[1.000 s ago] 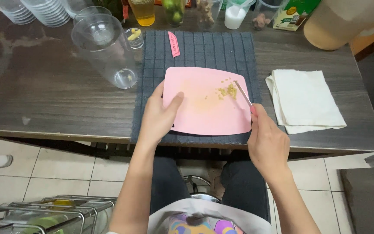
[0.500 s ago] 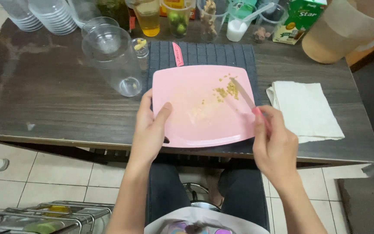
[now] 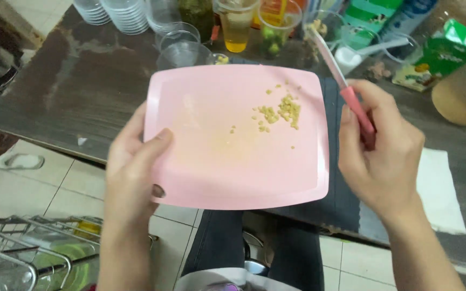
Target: The person sits on the floor in front of a counter and uses a knife to chop ginger on a pink cutting board. After chopping, they scrape the ginger into a glass and wipe the cutting board with a cloth.
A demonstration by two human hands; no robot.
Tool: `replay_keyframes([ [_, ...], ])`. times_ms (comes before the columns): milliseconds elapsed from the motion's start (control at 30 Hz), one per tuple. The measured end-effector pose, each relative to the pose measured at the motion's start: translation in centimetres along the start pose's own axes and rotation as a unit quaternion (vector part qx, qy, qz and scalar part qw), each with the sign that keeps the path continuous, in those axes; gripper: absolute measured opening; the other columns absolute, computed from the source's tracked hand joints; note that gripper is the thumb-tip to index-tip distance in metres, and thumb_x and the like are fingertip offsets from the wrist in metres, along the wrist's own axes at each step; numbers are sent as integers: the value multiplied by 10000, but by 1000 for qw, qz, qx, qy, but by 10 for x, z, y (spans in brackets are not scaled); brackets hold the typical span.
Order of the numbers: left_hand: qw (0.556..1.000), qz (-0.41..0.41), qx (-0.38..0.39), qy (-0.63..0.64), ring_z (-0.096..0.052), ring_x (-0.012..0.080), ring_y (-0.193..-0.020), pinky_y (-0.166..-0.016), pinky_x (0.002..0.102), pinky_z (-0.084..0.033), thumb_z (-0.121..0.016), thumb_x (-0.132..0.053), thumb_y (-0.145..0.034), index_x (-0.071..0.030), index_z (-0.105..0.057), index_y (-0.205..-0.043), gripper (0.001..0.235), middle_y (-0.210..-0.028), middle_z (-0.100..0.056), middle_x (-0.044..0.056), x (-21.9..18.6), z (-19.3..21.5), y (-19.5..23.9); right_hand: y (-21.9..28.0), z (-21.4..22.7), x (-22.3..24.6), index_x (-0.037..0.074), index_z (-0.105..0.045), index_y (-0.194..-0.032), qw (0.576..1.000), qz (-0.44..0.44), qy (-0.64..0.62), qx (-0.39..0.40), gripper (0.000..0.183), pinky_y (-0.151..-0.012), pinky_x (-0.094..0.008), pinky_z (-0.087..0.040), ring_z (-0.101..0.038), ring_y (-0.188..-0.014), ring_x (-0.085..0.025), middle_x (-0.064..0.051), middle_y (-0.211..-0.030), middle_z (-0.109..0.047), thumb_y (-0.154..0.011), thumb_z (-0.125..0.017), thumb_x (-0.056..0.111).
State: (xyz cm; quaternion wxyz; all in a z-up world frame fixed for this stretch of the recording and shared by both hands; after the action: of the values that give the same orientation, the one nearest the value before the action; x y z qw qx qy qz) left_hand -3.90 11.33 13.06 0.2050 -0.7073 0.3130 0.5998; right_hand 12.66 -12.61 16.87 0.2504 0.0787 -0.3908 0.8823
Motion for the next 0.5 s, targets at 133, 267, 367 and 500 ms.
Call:
replay_keyframes([
  [133, 999, 18, -37, -35, -681, 104, -729, -322, 174, -346, -580, -248, -780, -94, -592, -1435, 672, -1108, -760, 40, -28, 7, -17, -51, -4, -15, -103, -618, -1324, 996, 70, -30, 48, 254, -654, -355, -391, -483, -644, -221, -123, -887, -566, -1087, -539, -60],
  [267, 1000, -4, -17, 25, -689, 214, -1062, -847, 276, -550, -585, -192, -817, -2, -548, -1452, 664, -1262, -698, 127, -51, 16, -43, -98, -8, -12, -95, -604, -1265, 977, 161, -88, 112, 206, -740, -347, -525, -698, -872, -266, -218, -1174, -696, -1068, -562, -49],
  [367, 999, 3, -37, 31, -677, 195, -1091, -892, 269, -543, -579, -206, -858, -17, -534, -1472, 644, -1303, -684, 115, -59, 28, -54, -119, -14, -13, -61, -598, -1230, 968, 167, -100, 159, 200, -755, -358, -544, -677, -851, -259, -181, -1067, -692, -1034, -582, -26],
  [500, 990, 87, -113, 14, -691, 188, -1010, -806, 304, -573, -492, -247, -984, -72, -581, -1453, 508, -1261, -714, 84, -71, 38, -59, -143, -19, -1, -26, -655, -1222, 959, 172, -130, 185, 229, -815, -370, -599, -737, -935, -271, -174, -1124, -744, -1010, -597, 36],
])
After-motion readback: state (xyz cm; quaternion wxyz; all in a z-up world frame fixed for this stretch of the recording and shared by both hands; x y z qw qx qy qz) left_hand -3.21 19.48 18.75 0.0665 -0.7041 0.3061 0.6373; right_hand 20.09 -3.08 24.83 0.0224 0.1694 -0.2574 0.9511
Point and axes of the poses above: each hand's wrist, its own y-axis away from the middle knuckle, its own z-axis out of the back of the hand, x = y × z, the point moved 6 cm from there along -y, towards the middle knuckle
